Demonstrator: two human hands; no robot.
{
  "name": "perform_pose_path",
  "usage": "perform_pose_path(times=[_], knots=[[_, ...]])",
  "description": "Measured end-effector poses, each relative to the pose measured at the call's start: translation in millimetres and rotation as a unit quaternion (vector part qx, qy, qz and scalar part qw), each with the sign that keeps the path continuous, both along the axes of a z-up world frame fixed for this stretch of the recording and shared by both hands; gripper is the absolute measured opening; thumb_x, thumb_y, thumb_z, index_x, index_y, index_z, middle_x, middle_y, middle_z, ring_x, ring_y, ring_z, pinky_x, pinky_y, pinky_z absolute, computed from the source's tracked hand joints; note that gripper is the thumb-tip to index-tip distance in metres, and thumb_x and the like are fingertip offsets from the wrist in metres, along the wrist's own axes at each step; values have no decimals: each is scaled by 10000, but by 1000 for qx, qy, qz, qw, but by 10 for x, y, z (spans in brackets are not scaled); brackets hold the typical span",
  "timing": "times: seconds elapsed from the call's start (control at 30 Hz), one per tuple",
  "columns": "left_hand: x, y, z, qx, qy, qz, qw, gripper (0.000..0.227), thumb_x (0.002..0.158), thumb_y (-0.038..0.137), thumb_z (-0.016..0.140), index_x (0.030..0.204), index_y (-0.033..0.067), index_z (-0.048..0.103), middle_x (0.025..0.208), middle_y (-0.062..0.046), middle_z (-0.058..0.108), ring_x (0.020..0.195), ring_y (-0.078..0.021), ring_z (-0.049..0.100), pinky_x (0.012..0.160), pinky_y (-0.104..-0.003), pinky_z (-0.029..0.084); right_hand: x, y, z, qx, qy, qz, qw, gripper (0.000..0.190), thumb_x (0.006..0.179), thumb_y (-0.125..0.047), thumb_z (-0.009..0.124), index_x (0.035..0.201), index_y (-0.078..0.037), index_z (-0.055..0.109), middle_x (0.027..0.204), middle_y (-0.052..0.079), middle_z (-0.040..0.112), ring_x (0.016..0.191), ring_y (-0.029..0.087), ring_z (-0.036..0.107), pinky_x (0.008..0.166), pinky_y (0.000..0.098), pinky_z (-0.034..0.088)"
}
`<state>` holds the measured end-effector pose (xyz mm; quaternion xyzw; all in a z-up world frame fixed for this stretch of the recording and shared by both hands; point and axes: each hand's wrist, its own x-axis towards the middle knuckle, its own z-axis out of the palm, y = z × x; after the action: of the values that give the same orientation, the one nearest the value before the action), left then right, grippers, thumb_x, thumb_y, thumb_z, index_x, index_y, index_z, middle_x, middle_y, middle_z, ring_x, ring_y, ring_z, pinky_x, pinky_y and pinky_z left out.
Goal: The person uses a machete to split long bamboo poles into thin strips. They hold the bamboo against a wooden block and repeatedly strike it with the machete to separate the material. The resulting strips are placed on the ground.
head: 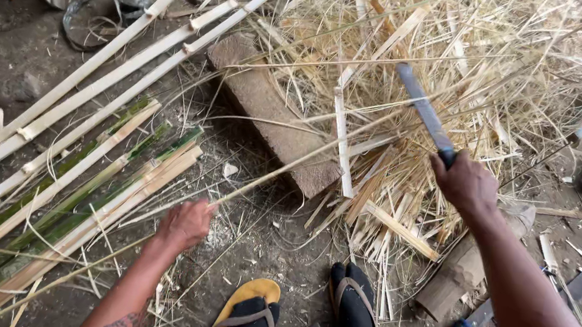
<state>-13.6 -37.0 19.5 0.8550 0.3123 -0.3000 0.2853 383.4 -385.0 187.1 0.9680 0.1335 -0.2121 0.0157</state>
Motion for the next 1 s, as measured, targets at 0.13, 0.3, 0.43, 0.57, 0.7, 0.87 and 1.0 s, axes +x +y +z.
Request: perform_pose_path(times=[0.13,0.3,0.43,0.57,0.7,0.87,1.0], knots=[[500,57,-66,-143,-52,38,988,294,1059,274,424,1091,105,663,610,75,416,469,-93,378,409,-283,341,-384,170,17,69,63,-45,995,523,1034,-532,426,1108,-26,539,596,67,598,362,107,468,275,297,393],[506,114,-80,-172,-56,70,981,294,1068,302,394,1023,123,622,589,64,421,461,-108,371,415,-294,341,-1611,600,-285,-21,115,266,957,612,976,-547,459,1300,-27,473,787,104,626,494,146,544,345,308,474],[86,202,-98,-71,-69,49,994,400,1057,382,421,917,117,686,595,24,503,467,-120,385,432,-315,315,-906,308,-145,58,132,74,987,482,1011,-530,422,1151,-112,617,728,38,681,462,103,549,363,260,481],[-115,178,-196,56,-187,-21,980,425,1026,457,442,942,88,634,614,-60,597,451,-147,488,381,-304,363,186,-103,-36,-32,-64,25,997,619,1041,-614,427,1142,-20,572,634,67,603,395,119,439,312,284,364],[109,-46,-397,269,-363,-132,882,375,1100,317,425,1003,0,601,698,-88,608,487,-122,518,337,-238,403,-71,-24,-230,25,-22,0,999,599,1074,-575,414,1117,2,572,651,74,602,419,125,420,319,305,341],[364,-106,-524,147,-203,-90,964,342,1105,266,349,924,75,567,616,-60,594,438,-147,504,352,-306,383,-1587,431,-359,31,164,105,980,514,1006,-526,490,1200,-57,575,778,94,679,437,131,524,346,289,472],[418,-25,-446,61,-170,-64,982,313,1079,258,331,935,95,556,565,-43,557,425,-151,471,355,-328,347,-1645,549,-285,-6,123,305,944,581,975,-610,486,1171,-67,555,780,73,628,449,109,489,332,281,458]])
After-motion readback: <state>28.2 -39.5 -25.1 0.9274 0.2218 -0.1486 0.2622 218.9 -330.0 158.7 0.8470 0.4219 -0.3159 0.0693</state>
